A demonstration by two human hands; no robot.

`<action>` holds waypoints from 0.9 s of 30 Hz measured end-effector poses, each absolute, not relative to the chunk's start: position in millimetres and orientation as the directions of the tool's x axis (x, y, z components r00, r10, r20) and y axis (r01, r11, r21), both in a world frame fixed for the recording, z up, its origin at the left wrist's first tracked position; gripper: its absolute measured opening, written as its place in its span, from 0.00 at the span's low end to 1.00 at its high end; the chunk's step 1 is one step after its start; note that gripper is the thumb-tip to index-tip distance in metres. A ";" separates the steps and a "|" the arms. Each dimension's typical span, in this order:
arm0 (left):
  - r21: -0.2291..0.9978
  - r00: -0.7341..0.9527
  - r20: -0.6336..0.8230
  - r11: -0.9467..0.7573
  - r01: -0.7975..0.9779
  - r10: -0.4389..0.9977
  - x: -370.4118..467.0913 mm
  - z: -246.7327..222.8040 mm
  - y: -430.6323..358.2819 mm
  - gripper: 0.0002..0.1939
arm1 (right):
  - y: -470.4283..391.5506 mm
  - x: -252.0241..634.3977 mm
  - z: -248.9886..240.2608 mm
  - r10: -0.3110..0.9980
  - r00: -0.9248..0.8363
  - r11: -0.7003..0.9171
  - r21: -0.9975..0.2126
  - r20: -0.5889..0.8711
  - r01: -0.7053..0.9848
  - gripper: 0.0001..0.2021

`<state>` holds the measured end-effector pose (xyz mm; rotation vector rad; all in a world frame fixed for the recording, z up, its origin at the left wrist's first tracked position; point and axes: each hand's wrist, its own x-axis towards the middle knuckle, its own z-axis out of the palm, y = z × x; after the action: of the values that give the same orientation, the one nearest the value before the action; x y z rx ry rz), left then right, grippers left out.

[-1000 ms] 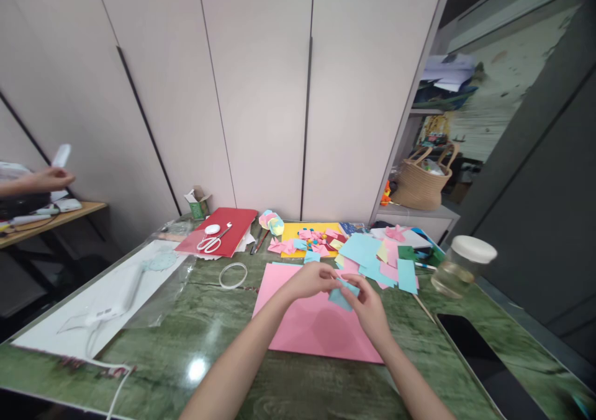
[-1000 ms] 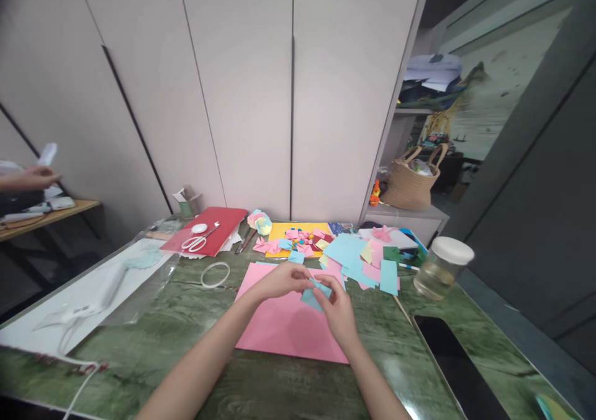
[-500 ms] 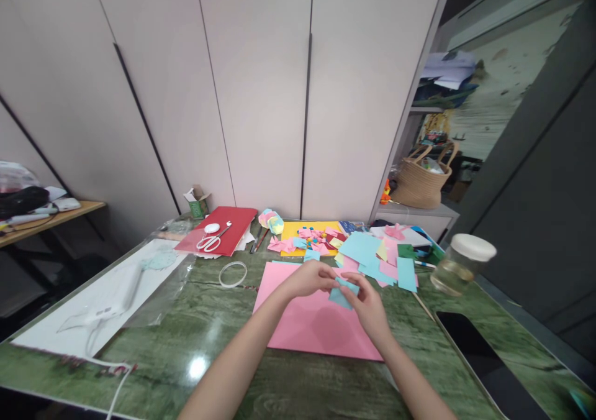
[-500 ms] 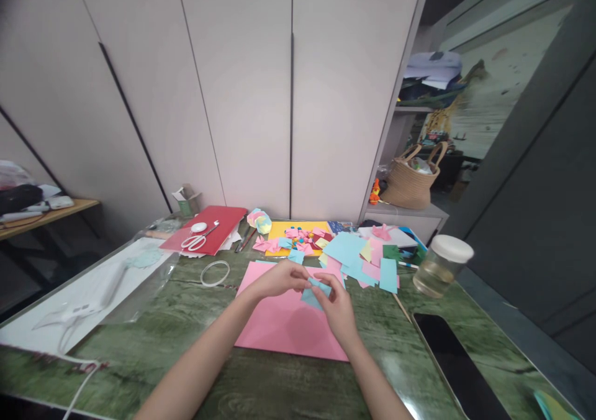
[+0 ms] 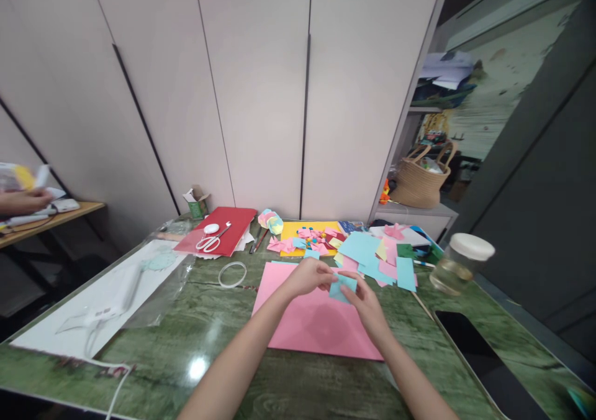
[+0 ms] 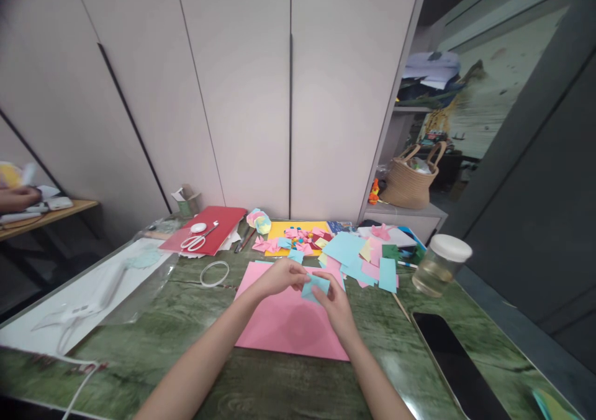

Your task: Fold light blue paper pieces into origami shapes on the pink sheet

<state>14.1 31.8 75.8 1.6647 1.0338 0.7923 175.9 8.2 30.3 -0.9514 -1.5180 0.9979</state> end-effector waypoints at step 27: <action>0.964 0.534 0.075 -0.198 0.176 0.842 21.9 65.7 30.8 0.12 | 14.5 178.8 18.2 0.976 -0.078 0.207 -0.978 0.203 0.039 0.15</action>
<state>21.9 30.8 65.7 1.6891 0.8665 0.7672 178.8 14.5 18.2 -1.0524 -1.3880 1.0840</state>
